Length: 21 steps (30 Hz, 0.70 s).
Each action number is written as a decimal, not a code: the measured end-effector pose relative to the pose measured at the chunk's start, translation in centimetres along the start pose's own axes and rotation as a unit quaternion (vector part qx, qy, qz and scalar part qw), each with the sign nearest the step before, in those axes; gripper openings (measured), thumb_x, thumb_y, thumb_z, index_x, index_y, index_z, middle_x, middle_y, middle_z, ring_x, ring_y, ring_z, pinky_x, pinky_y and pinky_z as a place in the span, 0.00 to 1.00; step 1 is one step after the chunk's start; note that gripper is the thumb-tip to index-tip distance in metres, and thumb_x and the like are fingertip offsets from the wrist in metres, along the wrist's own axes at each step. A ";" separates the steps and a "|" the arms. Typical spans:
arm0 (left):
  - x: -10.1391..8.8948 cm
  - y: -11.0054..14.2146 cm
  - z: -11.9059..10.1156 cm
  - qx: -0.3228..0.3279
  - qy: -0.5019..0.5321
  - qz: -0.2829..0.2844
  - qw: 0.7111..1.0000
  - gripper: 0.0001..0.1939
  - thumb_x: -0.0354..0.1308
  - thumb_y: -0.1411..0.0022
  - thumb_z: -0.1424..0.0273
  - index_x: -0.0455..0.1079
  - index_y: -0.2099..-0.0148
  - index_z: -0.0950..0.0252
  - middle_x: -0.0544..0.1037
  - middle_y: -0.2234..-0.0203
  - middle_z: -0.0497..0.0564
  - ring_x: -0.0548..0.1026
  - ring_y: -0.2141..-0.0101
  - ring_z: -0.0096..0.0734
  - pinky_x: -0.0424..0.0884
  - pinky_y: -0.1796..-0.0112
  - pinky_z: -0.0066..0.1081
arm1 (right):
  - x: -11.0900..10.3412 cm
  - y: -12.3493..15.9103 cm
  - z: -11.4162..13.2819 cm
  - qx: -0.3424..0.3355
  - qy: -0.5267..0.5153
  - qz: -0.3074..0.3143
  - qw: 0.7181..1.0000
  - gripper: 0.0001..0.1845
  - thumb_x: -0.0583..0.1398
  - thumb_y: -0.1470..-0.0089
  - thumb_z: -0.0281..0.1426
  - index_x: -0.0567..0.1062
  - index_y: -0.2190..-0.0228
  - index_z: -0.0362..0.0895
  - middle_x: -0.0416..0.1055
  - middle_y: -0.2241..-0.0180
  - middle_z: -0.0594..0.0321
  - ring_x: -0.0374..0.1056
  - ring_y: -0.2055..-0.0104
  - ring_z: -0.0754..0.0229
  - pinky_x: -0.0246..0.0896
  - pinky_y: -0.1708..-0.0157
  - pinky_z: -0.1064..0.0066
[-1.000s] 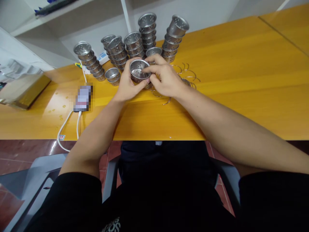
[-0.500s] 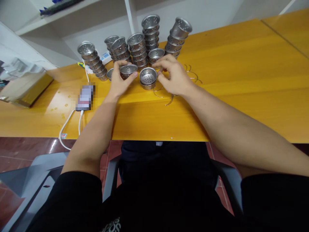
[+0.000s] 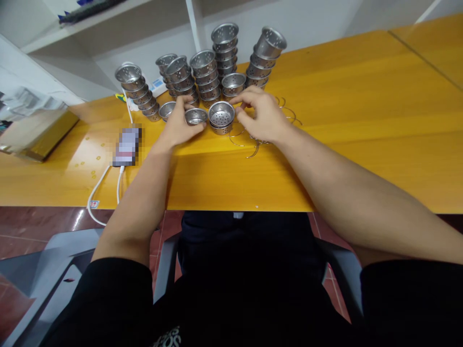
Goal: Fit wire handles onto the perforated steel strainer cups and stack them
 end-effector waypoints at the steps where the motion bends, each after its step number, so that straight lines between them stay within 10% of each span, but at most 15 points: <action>1: 0.3 0.1 0.0 -0.001 -0.001 0.009 1.000 0.48 0.84 0.46 0.56 0.61 0.32 0.56 0.82 0.44 0.58 0.83 0.43 0.53 0.78 0.33 0.58 | 0.0 0.0 0.0 0.005 -0.001 0.003 1.000 0.17 0.66 0.30 0.54 0.87 0.50 0.60 0.84 0.46 0.56 0.78 0.43 0.35 0.75 0.37 0.35; 16: 1.3 0.0 0.1 0.030 -0.003 0.033 0.999 0.51 0.82 0.44 0.63 0.59 0.27 0.58 0.70 0.26 0.66 0.71 0.25 0.57 0.66 0.21 0.57 | 0.1 0.0 -0.5 -0.004 0.007 0.015 1.000 0.19 0.68 0.30 0.54 0.87 0.53 0.54 0.83 0.51 0.50 0.79 0.49 0.37 0.75 0.40 0.37; 21: 1.4 0.2 -0.9 0.047 -0.018 0.054 0.997 0.51 0.82 0.41 0.56 0.60 0.26 0.59 0.70 0.26 0.66 0.69 0.23 0.59 0.62 0.20 0.53 | 0.3 0.4 0.1 -0.046 -0.041 0.025 0.998 0.24 0.71 0.33 0.59 0.86 0.45 0.60 0.78 0.39 0.52 0.74 0.36 0.33 0.69 0.31 0.33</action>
Point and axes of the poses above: each hand's wrist, its own y-axis away from the middle knuckle, its own x-axis out of the palm, z = x × y, the point moved 7 cm from there along -y, towards the middle knuckle
